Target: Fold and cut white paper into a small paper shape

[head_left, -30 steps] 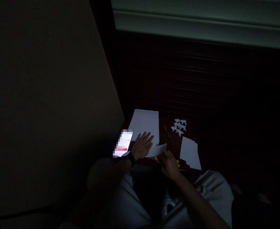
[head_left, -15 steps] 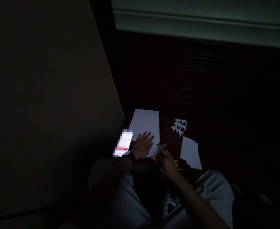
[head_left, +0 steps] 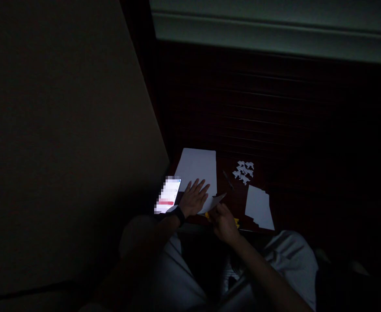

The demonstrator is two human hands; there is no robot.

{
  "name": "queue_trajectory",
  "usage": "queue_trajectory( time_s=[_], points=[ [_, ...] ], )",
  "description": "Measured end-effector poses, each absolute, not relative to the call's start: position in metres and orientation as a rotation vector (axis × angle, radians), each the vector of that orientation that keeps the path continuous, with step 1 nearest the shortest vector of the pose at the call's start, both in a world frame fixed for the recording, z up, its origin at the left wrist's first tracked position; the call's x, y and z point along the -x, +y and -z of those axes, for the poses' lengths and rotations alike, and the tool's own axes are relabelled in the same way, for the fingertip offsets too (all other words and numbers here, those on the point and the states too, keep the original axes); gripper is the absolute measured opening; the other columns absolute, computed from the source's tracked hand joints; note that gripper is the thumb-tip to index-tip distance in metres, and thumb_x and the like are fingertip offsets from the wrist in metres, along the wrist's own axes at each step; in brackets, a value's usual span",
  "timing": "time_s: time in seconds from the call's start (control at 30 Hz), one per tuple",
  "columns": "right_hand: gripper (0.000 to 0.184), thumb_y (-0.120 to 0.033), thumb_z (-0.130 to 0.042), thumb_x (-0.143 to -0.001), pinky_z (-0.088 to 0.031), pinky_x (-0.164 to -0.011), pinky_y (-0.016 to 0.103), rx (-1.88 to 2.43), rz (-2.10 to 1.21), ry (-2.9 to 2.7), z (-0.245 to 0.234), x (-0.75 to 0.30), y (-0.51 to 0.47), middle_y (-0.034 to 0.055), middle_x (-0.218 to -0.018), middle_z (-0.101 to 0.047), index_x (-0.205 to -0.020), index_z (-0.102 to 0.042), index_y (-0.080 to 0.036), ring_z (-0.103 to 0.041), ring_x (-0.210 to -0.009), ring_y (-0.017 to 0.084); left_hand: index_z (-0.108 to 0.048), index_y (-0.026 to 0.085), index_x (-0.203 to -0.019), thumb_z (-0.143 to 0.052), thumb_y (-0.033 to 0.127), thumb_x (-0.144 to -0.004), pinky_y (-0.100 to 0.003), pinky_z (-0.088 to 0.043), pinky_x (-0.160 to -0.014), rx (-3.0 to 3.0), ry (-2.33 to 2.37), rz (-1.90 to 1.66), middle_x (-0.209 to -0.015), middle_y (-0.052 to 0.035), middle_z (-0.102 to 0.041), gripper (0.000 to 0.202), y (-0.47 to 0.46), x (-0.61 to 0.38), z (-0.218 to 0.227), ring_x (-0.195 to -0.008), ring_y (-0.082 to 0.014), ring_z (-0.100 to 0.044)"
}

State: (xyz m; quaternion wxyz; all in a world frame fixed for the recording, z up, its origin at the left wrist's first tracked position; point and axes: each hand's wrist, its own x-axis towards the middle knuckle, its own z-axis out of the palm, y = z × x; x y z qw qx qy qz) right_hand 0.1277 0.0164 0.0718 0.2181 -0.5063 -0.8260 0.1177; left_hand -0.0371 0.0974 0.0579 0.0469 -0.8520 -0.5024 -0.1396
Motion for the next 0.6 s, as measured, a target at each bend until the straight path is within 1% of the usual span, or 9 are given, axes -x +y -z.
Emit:
queue_trajectory(
  time_s=[0.1,0.23,0.4,0.53,0.6],
  points=[
    [0.013,-0.013,-0.052,-0.076,-0.033,-0.074,0.032,1.368,-0.340,-2.310,-0.073,-0.130,0.011,0.0071,-0.086,-0.048,-0.086,-0.060,-0.017,-0.041,-0.086,0.022,-0.026,0.031,-0.135,-0.026,0.039,-0.089,-0.048,-0.008,-0.107,2.611,-1.528,0.423,-0.143,0.0018,-0.025,0.047,0.099,0.037,-0.057,-0.132,-0.0227,-0.012],
    [0.022,-0.009,-0.052,-0.074,-0.033,-0.075,0.035,1.330,-0.353,-2.366,-0.074,-0.133,0.001,0.0082,-0.089,-0.049,-0.093,-0.059,-0.018,-0.040,-0.088,0.023,-0.027,0.031,-0.135,-0.026,0.039,-0.089,-0.048,-0.007,-0.107,2.610,-1.528,0.430,-0.143,0.0020,-0.025,0.046,0.099,0.037,-0.056,-0.133,-0.0228,-0.011],
    [0.025,-0.013,-0.051,-0.078,-0.035,-0.074,0.036,1.283,-0.404,-2.391,-0.079,-0.132,-0.012,0.0081,-0.088,-0.050,-0.100,-0.059,-0.021,-0.042,-0.087,0.024,-0.027,0.031,-0.134,-0.027,0.040,-0.089,-0.048,-0.008,-0.107,2.616,-1.522,0.428,-0.143,0.0020,-0.025,0.046,0.100,0.038,-0.054,-0.132,-0.0229,-0.012],
    [0.034,-0.012,-0.049,-0.080,-0.037,-0.073,0.036,1.274,-0.445,-2.304,-0.089,-0.149,-0.025,0.0083,-0.090,-0.051,-0.111,-0.054,-0.024,-0.044,-0.087,0.024,-0.026,0.028,-0.135,-0.027,0.039,-0.089,-0.046,-0.011,-0.106,2.619,-1.538,0.436,-0.143,-0.0005,-0.025,0.047,0.102,0.040,-0.058,-0.132,-0.0220,-0.013],
    [0.037,-0.012,-0.047,-0.081,-0.037,-0.074,0.036,1.355,-0.433,-2.195,-0.093,-0.169,-0.025,0.0089,-0.094,-0.052,-0.115,-0.052,-0.024,-0.045,-0.089,0.024,-0.025,0.025,-0.136,-0.026,0.039,-0.090,-0.046,-0.012,-0.106,2.614,-1.545,0.465,-0.144,-0.0029,-0.023,0.048,0.099,0.039,-0.065,-0.132,-0.0219,-0.012]
  ],
)
